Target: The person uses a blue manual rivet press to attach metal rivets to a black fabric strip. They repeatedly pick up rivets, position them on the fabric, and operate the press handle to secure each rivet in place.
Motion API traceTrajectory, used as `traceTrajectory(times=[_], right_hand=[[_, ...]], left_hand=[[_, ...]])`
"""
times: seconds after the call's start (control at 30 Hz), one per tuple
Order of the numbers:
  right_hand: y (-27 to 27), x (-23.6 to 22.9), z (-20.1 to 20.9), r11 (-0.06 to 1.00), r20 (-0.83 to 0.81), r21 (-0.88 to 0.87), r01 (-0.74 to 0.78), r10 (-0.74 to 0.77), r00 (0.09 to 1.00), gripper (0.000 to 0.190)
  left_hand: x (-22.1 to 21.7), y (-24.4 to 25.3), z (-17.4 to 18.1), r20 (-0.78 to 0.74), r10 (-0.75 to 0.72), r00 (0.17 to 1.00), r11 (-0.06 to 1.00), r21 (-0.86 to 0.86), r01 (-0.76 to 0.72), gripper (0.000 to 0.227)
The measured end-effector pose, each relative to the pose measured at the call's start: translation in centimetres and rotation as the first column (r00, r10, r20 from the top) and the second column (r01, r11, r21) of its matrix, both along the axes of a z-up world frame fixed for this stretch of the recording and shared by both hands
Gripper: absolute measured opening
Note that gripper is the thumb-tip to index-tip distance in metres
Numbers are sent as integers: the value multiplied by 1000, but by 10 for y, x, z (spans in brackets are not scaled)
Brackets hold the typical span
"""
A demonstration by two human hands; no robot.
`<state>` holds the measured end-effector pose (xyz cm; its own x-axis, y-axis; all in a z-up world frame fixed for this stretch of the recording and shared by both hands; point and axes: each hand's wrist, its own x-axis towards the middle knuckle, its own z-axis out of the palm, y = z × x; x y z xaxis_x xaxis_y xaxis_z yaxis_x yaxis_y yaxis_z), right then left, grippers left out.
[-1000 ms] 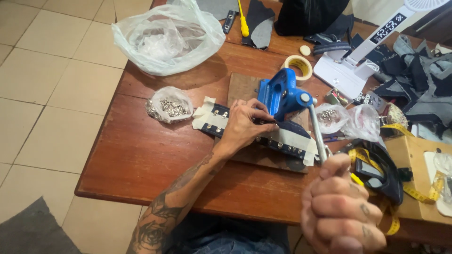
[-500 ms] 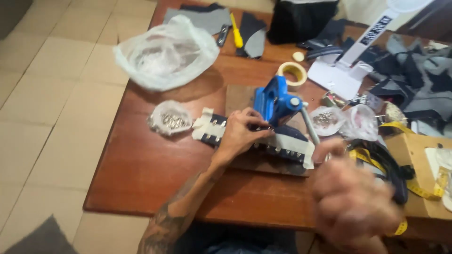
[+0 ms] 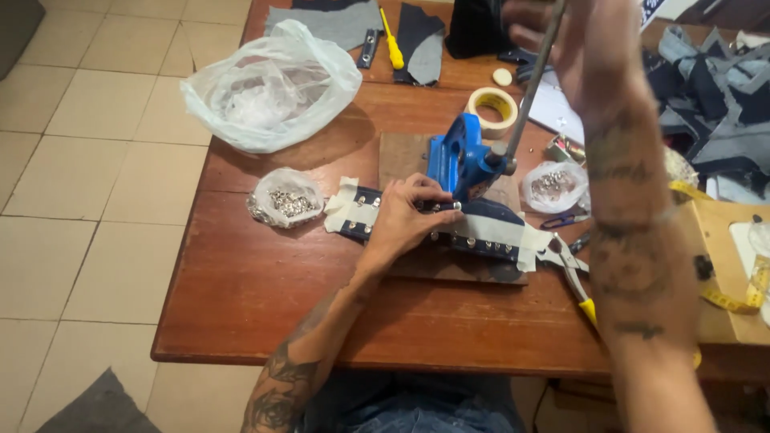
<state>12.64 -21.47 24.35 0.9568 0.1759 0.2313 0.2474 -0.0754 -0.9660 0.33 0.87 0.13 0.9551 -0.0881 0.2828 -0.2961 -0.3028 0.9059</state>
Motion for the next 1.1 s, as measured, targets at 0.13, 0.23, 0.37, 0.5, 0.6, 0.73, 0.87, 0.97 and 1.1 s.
traceTrajectory(times=[0.13,0.23,0.37,0.5,0.6,0.73,0.87,0.97,1.1], right_hand=[[-25,-77,-80,944,80,-326,49,-24,997,62],[-44,-93,-128,808,-98,-568,-159,126,987,47],[-42,-107,-134,836,-373,-486,-256,67,925,20],[-23,-119,-105,872,-352,-439,-219,57,934,16],[-21,-124,-105,865,-359,-466,-185,7,933,18],[-36,-149,-140,844,-403,-484,-229,17,915,26],[-39,-181,-171,792,-344,-561,-241,42,938,29],[-49,-187,-171,714,-233,-672,-198,50,971,35],[-92,-179,-205,691,-142,-709,-144,59,988,22]], left_hand=[[4,25,2,-43,-208,977,972,-123,202,66],[19,34,3,-81,-231,970,973,-33,229,66],[19,37,7,-239,-201,950,974,54,219,50],[25,26,-4,-241,-196,950,980,-40,193,31],[14,26,9,-312,-183,932,981,-124,151,27],[-13,31,44,-360,-237,902,971,-126,205,38],[-34,28,47,-365,-278,888,932,122,342,30],[-30,31,38,-342,-297,892,878,268,396,30],[-22,26,26,-417,-251,874,821,386,420,31]])
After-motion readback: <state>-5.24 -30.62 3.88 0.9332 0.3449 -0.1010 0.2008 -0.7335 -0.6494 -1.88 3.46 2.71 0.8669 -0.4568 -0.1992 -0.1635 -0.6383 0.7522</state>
